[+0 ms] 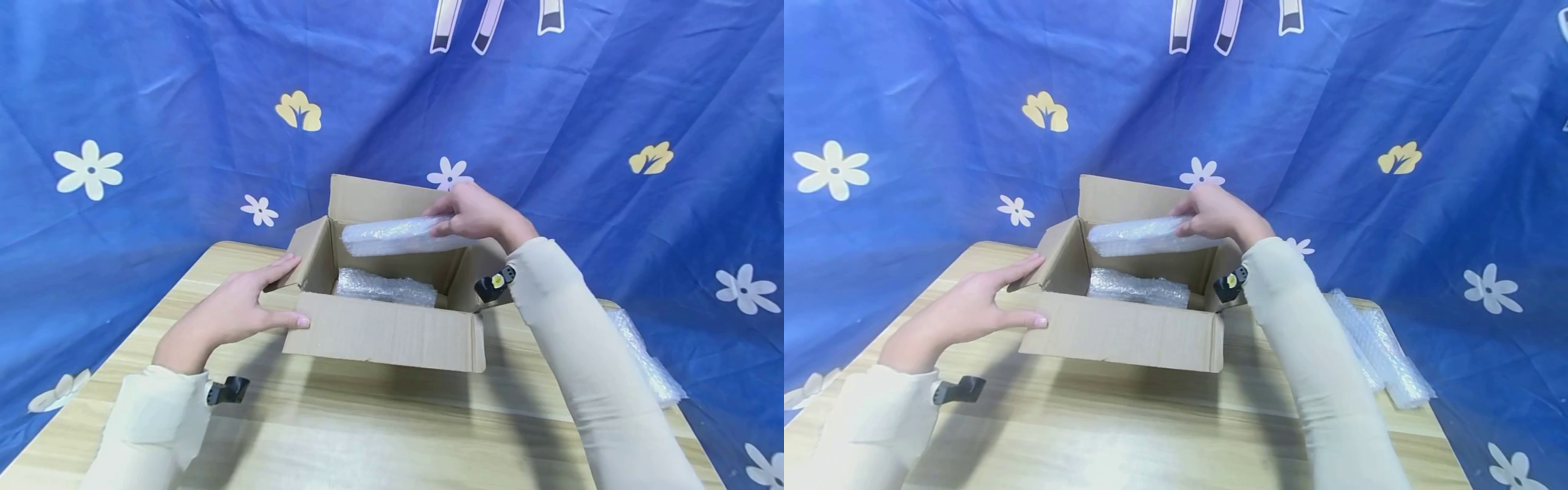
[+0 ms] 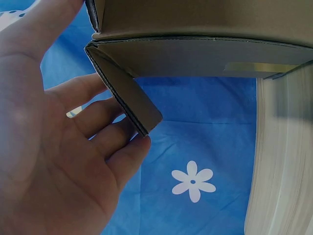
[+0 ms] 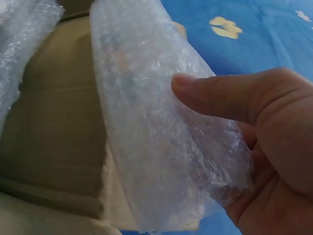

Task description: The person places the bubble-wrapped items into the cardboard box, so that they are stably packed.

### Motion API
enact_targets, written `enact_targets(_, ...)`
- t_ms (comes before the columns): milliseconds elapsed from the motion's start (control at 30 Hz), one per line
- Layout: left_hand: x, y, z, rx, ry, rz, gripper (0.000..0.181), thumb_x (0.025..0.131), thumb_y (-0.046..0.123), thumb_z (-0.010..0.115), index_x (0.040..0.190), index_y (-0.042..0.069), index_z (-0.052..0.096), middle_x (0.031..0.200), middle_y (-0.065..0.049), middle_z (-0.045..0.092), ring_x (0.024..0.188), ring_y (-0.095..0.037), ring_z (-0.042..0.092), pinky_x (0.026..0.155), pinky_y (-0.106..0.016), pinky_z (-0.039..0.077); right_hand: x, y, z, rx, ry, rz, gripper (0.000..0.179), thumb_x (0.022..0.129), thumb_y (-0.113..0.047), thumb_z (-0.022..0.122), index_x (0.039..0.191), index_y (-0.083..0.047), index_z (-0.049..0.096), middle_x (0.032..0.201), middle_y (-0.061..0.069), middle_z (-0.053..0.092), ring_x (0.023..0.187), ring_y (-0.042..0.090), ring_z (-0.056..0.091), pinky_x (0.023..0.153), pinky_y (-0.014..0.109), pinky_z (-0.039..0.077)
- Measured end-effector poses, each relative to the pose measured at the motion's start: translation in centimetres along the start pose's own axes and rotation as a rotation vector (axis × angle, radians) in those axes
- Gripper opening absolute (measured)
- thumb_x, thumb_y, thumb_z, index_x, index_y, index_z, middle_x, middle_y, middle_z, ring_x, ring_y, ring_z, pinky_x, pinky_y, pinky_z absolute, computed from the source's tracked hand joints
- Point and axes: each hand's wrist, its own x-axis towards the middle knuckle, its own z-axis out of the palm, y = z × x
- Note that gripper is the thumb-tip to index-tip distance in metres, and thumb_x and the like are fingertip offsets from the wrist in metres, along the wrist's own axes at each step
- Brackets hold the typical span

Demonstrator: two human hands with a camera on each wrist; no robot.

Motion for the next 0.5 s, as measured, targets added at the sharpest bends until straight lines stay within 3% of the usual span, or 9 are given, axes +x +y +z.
enact_targets(500, 0.1, 0.1, 0.1, -0.011, 0.001, -0.005, 0.112, 0.072, 0.065, 0.080, 0.157, 0.010, 0.033, 0.159, -0.013, 0.030, 0.143, -0.038, 0.030, 0.112, -0.059, 0.028, 3.2, -0.6, 4.2, -0.086, -0.138, -0.013, 0.031, 0.087, -0.014, 0.079, 0.116, -0.003, 0.075, 0.110, 0.010, 0.073, 0.101, 0.023, 0.069, 0.092, 0.036, 0.054)
